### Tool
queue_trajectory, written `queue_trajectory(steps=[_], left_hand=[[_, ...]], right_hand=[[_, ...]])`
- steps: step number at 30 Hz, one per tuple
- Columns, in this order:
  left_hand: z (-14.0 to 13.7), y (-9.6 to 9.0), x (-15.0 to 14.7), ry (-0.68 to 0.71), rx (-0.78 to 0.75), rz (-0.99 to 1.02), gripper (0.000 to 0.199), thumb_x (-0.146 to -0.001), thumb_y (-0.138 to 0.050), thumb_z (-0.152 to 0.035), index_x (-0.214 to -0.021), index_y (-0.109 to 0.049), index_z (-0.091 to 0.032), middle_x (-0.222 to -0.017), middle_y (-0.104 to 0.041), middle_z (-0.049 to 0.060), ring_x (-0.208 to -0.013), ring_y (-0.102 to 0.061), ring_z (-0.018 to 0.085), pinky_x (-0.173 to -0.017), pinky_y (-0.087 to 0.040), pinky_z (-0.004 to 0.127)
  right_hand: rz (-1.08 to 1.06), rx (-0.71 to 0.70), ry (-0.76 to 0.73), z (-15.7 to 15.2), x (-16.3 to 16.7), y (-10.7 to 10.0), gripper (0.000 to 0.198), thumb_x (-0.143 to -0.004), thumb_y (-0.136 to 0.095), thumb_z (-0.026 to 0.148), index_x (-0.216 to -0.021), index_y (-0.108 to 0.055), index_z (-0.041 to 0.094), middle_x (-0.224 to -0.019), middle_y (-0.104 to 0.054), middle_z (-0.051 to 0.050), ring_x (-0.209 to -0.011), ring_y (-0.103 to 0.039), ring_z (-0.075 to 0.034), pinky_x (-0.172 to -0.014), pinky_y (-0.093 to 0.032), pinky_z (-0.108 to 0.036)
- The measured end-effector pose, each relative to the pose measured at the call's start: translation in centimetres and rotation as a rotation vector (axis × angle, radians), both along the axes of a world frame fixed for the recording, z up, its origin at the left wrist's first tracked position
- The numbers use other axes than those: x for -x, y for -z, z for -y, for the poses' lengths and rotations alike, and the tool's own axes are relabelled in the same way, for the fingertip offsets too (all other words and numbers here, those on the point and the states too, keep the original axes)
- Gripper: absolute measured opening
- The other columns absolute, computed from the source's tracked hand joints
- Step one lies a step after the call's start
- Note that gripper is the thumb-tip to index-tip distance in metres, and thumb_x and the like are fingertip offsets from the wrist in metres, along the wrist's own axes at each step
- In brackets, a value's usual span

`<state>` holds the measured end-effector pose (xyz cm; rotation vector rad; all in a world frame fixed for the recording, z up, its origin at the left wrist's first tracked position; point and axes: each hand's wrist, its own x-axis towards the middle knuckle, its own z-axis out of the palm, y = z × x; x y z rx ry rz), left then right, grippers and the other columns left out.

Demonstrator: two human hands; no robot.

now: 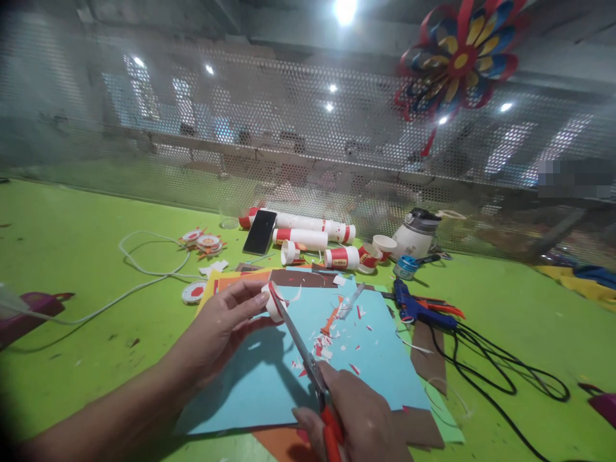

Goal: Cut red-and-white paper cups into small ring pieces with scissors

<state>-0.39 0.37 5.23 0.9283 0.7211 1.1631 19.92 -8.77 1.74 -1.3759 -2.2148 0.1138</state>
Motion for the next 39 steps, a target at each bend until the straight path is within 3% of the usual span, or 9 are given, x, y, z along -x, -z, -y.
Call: queue_trajectory(steps=[10,14,19,27,35,39], left_hand=[[-0.2,0.18,-0.03,0.019,0.027,-0.004,0.028,-0.075,-0.072,-0.028,-0.096,-0.064,-0.012,-0.09,-0.066,0.009,-0.081,-0.063,0.018,-0.081,-0.051,0.035],[-0.28,0.19,0.03,0.014,0.031,-0.025,0.025,-0.074,-0.073,-0.028,-0.09,-0.063,-0.012,-0.088,-0.066,0.009,-0.08,-0.063,0.018,-0.082,-0.05,0.035],[-0.23,0.49,0.09,0.003,-0.015,-0.079,0.028,-0.077,-0.071,-0.031,-0.096,-0.061,-0.013,-0.085,-0.067,0.008,-0.076,-0.061,0.017,-0.083,-0.048,0.037],[-0.31,0.52,0.38,0.039,-0.055,-0.098,0.023,-0.078,-0.07,-0.032,-0.091,-0.064,-0.013,-0.098,-0.069,0.01,-0.081,-0.062,0.017,-0.086,-0.047,0.036],[-0.34,0.64,0.35,0.051,-0.03,-0.057,0.022,-0.076,-0.072,-0.03,-0.09,-0.064,-0.015,-0.087,-0.068,0.008,-0.08,-0.062,0.017,-0.085,-0.048,0.036],[-0.44,0.73,0.33,0.049,-0.043,-0.06,0.021,-0.077,-0.071,-0.03,-0.089,-0.063,-0.015,-0.084,-0.067,0.007,-0.08,-0.062,0.017,-0.085,-0.047,0.036]], right_hand=[[-0.018,0.099,0.03,-0.12,-0.11,0.26,0.025,-0.09,-0.053,0.034,-0.114,-0.055,0.024,-0.084,-0.07,-0.001,-0.07,-0.067,-0.016,-0.06,-0.055,-0.028],[-0.008,0.095,0.063,-0.03,-0.07,0.0,0.025,-0.09,-0.054,0.036,-0.111,-0.056,0.024,-0.084,-0.069,-0.001,-0.07,-0.067,-0.016,-0.06,-0.055,-0.027],[0.002,0.081,0.044,-0.19,-0.19,-0.12,0.025,-0.091,-0.053,0.036,-0.113,-0.055,0.025,-0.082,-0.069,-0.001,-0.07,-0.067,-0.017,-0.059,-0.056,-0.027],[0.035,0.018,0.014,-0.24,-0.5,-0.04,0.029,-0.091,-0.053,0.039,-0.115,-0.053,0.024,-0.086,-0.071,-0.003,-0.071,-0.069,-0.018,-0.059,-0.057,-0.028],[0.007,0.021,0.002,-0.29,-0.62,0.38,0.03,-0.09,-0.055,0.037,-0.118,-0.053,0.025,-0.086,-0.071,-0.001,-0.07,-0.068,-0.016,-0.059,-0.056,-0.026],[-0.026,0.042,-0.002,-0.41,-0.44,0.37,0.026,-0.09,-0.056,0.035,-0.113,-0.055,0.024,-0.076,-0.069,0.001,-0.063,-0.065,-0.015,-0.055,-0.053,-0.025]])
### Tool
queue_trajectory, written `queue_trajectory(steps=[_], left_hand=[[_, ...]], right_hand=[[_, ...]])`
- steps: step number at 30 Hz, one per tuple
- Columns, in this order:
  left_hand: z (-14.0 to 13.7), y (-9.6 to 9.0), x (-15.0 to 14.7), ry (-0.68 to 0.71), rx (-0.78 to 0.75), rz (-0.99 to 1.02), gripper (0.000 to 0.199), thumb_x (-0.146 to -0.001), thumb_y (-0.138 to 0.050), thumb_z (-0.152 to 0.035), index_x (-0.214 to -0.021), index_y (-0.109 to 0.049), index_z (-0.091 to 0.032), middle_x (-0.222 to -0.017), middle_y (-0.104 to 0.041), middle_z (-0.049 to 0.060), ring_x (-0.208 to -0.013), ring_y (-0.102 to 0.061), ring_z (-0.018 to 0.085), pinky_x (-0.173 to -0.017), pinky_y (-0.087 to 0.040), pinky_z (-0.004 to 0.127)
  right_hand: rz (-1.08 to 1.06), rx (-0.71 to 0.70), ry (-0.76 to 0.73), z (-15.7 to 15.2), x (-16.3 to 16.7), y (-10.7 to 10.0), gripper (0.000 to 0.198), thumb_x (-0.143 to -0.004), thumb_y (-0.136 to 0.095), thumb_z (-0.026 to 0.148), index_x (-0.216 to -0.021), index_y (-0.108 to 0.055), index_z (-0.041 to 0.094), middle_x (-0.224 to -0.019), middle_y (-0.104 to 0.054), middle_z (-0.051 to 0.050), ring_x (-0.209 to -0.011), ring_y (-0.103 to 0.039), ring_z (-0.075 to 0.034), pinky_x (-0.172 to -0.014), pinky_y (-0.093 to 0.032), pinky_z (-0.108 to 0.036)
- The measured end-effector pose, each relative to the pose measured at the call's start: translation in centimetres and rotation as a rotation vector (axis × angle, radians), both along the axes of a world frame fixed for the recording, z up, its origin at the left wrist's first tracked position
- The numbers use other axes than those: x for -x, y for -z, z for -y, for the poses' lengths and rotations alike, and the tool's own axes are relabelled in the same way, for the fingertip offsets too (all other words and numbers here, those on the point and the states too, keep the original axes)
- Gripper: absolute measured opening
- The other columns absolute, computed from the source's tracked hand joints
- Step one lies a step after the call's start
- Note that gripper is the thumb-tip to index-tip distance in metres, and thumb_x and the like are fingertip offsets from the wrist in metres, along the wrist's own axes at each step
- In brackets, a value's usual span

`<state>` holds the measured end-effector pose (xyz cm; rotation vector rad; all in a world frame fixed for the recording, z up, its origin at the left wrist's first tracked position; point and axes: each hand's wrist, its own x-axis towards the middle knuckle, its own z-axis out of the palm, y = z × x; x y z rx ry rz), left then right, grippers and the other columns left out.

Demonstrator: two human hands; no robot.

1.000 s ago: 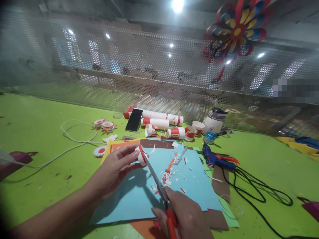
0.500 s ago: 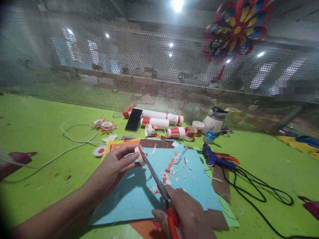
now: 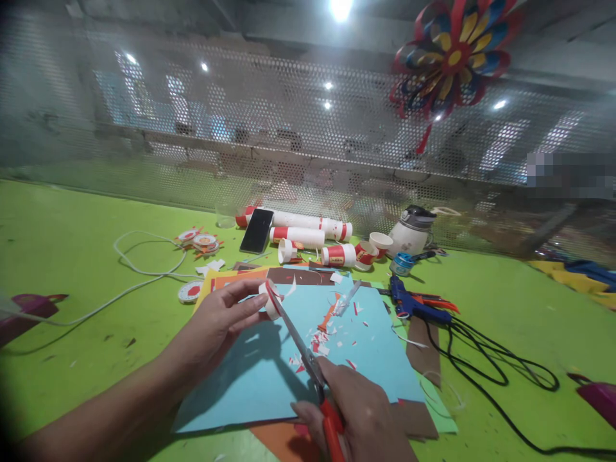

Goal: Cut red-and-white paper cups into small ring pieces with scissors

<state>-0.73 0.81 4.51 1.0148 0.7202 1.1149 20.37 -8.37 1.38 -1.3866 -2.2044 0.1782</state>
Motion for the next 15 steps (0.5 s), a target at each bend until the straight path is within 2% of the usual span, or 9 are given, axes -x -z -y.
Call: queue_trajectory(steps=[3,5,11,15], left_hand=[[-0.11,0.11,0.07,0.005,-0.031,-0.02,0.019,-0.079,-0.07,-0.03,-0.089,-0.063,-0.016,-0.086,-0.066,0.007,-0.082,-0.061,0.017,-0.086,-0.046,0.037],[-0.13,0.22,0.15,0.0,-0.065,-0.03,0.02,-0.079,-0.069,-0.03,-0.093,-0.064,-0.017,-0.089,-0.067,0.007,-0.084,-0.061,0.017,-0.087,-0.045,0.036],[-0.15,0.59,0.08,-0.039,-0.096,-0.086,0.027,-0.078,-0.071,-0.031,-0.1,-0.063,-0.019,-0.09,-0.068,0.006,-0.088,-0.061,0.018,-0.086,-0.045,0.035],[-0.15,0.66,-0.09,-0.063,-0.112,-0.114,0.027,-0.077,-0.071,-0.031,-0.099,-0.063,-0.018,-0.09,-0.068,0.006,-0.087,-0.062,0.018,-0.083,-0.046,0.034]], right_hand=[[-0.013,0.011,0.006,0.03,0.12,-0.17,0.022,-0.089,-0.056,0.033,-0.109,-0.058,0.023,-0.073,-0.068,0.002,-0.061,-0.064,-0.014,-0.054,-0.052,-0.025],[-0.015,0.023,0.005,0.1,0.17,-0.32,0.022,-0.089,-0.056,0.034,-0.108,-0.058,0.023,-0.078,-0.069,0.0,-0.064,-0.065,-0.015,-0.057,-0.052,-0.026],[-0.03,0.155,0.034,0.04,0.36,-0.56,0.026,-0.091,-0.053,0.037,-0.113,-0.055,0.024,-0.087,-0.068,-0.002,-0.074,-0.065,-0.016,-0.065,-0.055,-0.029],[-0.014,0.125,0.034,-0.02,0.23,-0.24,0.03,-0.091,-0.052,0.037,-0.117,-0.055,0.023,-0.089,-0.069,-0.003,-0.075,-0.066,-0.017,-0.065,-0.055,-0.029]])
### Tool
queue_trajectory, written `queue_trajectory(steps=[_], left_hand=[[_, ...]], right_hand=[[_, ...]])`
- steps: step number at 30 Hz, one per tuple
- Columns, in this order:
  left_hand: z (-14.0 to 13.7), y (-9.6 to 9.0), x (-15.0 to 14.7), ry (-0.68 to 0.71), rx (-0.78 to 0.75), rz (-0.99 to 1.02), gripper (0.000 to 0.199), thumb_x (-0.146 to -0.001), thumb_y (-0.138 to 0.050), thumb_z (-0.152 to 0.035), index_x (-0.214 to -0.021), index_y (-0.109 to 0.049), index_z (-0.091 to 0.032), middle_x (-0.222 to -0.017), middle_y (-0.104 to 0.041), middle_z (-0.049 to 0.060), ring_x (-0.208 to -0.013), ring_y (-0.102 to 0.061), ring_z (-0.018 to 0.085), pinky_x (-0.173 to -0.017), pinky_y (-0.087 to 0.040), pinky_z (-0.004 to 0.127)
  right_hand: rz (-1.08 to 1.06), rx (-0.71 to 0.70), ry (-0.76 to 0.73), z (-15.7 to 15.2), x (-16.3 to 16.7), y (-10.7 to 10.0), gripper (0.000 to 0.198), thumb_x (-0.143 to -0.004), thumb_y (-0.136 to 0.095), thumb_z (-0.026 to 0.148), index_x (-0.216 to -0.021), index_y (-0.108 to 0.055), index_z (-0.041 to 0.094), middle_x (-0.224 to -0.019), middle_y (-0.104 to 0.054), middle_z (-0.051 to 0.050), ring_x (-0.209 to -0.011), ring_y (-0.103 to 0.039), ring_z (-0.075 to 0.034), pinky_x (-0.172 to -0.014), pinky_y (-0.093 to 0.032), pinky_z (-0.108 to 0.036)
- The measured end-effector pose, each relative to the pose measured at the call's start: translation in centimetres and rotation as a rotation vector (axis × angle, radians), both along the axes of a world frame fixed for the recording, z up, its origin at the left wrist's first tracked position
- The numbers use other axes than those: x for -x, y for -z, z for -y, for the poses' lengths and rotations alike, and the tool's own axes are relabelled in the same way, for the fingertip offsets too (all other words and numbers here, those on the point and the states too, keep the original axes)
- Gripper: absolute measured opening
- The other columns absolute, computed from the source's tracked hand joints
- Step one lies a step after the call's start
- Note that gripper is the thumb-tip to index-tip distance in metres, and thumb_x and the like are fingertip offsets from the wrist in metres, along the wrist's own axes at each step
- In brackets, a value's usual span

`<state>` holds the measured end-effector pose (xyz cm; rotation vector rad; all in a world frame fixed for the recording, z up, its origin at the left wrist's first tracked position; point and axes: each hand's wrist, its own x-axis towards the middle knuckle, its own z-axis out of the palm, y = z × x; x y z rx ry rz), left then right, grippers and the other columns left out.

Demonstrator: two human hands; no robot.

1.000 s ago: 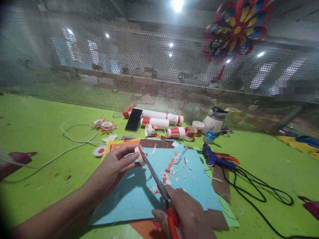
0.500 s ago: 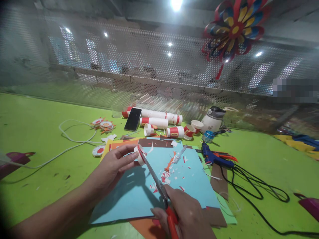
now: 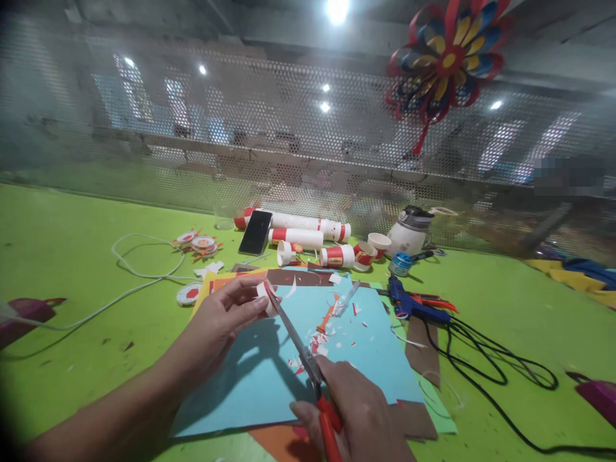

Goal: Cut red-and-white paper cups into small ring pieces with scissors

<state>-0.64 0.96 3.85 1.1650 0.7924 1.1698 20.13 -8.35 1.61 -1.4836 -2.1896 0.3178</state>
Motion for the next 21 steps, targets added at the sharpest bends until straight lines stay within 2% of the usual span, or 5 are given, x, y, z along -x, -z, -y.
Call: queue_trajectory(steps=[9,13,21], left_hand=[[0.33,-0.51,-0.1,-0.008,0.057,0.014,0.036,-0.075,-0.072,-0.032,-0.104,-0.06,-0.015,-0.089,-0.067,0.009,-0.08,-0.062,0.018,-0.08,-0.048,0.036],[0.33,-0.55,-0.15,-0.022,0.074,0.004,0.039,-0.073,-0.073,-0.033,-0.105,-0.059,-0.015,-0.089,-0.068,0.009,-0.079,-0.063,0.019,-0.079,-0.049,0.037],[0.26,-0.66,0.0,-0.008,0.078,0.069,0.031,-0.077,-0.071,-0.033,-0.102,-0.061,-0.017,-0.083,-0.064,0.005,-0.081,-0.062,0.018,-0.085,-0.048,0.037]], right_hand=[[0.004,0.022,0.013,0.25,0.07,-0.01,0.026,-0.091,-0.053,0.037,-0.112,-0.058,0.023,-0.08,-0.068,-0.001,-0.068,-0.065,-0.018,-0.06,-0.054,-0.031],[-0.002,-0.021,0.008,0.24,0.11,0.18,0.027,-0.091,-0.053,0.036,-0.114,-0.058,0.022,-0.079,-0.068,-0.002,-0.067,-0.066,-0.018,-0.06,-0.054,-0.03],[0.017,-0.027,0.041,0.2,0.21,0.32,0.025,-0.089,-0.055,0.036,-0.11,-0.06,0.022,-0.079,-0.069,-0.002,-0.067,-0.066,-0.018,-0.058,-0.053,-0.029]])
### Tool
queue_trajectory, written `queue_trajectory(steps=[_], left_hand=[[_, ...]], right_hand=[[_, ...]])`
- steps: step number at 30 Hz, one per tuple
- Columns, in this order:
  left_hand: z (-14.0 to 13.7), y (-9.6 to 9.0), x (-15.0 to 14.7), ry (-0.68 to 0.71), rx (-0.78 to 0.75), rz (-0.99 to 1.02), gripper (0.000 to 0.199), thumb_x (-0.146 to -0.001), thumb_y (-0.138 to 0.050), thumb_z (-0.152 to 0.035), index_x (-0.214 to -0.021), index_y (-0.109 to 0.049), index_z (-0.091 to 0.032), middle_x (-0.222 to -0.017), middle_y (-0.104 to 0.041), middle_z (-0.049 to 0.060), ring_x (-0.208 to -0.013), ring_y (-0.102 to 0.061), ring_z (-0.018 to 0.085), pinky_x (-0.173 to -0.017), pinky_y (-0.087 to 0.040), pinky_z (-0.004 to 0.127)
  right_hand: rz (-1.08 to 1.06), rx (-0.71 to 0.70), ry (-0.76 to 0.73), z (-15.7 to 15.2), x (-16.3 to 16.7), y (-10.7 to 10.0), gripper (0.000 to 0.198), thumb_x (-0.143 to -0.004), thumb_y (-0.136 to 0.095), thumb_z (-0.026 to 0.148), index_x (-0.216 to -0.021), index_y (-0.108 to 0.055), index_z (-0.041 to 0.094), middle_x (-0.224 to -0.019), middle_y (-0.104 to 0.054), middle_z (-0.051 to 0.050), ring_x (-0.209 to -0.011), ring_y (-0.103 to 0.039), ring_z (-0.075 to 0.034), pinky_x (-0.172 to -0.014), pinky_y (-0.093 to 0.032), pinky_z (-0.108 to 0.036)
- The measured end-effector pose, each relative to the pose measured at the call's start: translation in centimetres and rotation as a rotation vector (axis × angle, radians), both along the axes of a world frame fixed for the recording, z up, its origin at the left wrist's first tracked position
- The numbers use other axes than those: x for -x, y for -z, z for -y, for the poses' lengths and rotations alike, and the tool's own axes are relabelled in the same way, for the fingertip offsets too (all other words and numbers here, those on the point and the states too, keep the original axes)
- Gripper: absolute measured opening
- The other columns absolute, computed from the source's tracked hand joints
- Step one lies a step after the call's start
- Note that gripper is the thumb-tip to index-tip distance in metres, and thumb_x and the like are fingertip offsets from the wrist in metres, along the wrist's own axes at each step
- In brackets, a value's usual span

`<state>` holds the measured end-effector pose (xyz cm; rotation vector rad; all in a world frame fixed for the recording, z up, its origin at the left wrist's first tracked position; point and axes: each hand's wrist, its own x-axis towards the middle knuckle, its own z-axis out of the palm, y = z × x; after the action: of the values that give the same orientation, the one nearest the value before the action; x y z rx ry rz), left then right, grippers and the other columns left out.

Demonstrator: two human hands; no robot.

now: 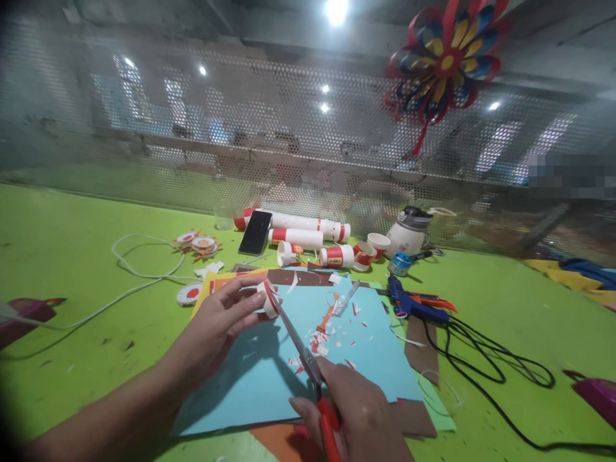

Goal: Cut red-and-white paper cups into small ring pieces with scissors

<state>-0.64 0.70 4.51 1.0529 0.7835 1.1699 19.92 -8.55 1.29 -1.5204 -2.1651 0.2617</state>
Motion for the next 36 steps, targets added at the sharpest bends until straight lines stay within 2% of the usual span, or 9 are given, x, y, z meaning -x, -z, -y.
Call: queue_trajectory(steps=[6,11,19,30,36], left_hand=[[-0.17,-0.07,0.05,0.007,-0.017,0.007,0.028,-0.078,-0.07,-0.032,-0.1,-0.061,-0.017,-0.078,-0.064,0.004,-0.077,-0.061,0.016,-0.084,-0.048,0.037],[-0.23,0.11,0.0,-0.016,-0.02,-0.041,0.027,-0.075,-0.073,-0.031,-0.096,-0.063,-0.018,-0.084,-0.068,0.006,-0.081,-0.062,0.018,-0.081,-0.047,0.034],[-0.38,0.54,0.05,0.003,-0.082,-0.048,0.027,-0.076,-0.071,-0.03,-0.099,-0.064,-0.017,-0.091,-0.07,0.009,-0.085,-0.063,0.019,-0.082,-0.047,0.034],[-0.15,0.37,-0.1,-0.018,-0.032,-0.034,0.029,-0.074,-0.073,-0.029,-0.097,-0.062,-0.017,-0.089,-0.068,0.007,-0.085,-0.064,0.02,-0.083,-0.048,0.037],[-0.15,0.28,-0.14,-0.031,0.002,-0.009,0.032,-0.072,-0.075,-0.029,-0.099,-0.062,-0.017,-0.089,-0.067,0.007,-0.084,-0.065,0.021,-0.086,-0.048,0.04]], right_hand=[[-0.013,0.02,-0.026,-0.06,-0.01,-0.22,0.026,-0.089,-0.054,0.035,-0.111,-0.058,0.021,-0.085,-0.068,-0.004,-0.073,-0.065,-0.018,-0.063,-0.054,-0.03],[-0.021,0.05,-0.021,0.01,0.07,-0.58,0.025,-0.09,-0.052,0.035,-0.11,-0.059,0.021,-0.085,-0.068,-0.004,-0.073,-0.065,-0.018,-0.063,-0.054,-0.03],[-0.02,0.001,-0.016,0.0,0.04,-0.45,0.026,-0.088,-0.057,0.035,-0.111,-0.06,0.022,-0.078,-0.069,0.0,-0.066,-0.065,-0.016,-0.059,-0.054,-0.029],[-0.012,-0.058,-0.039,-0.03,0.14,-0.31,0.024,-0.089,-0.056,0.033,-0.109,-0.06,0.022,-0.077,-0.07,-0.001,-0.065,-0.066,-0.017,-0.057,-0.054,-0.027],[-0.013,-0.03,-0.03,-0.04,0.06,-0.09,0.02,-0.089,-0.054,0.033,-0.105,-0.06,0.022,-0.078,-0.069,-0.001,-0.065,-0.065,-0.017,-0.057,-0.053,-0.028]])
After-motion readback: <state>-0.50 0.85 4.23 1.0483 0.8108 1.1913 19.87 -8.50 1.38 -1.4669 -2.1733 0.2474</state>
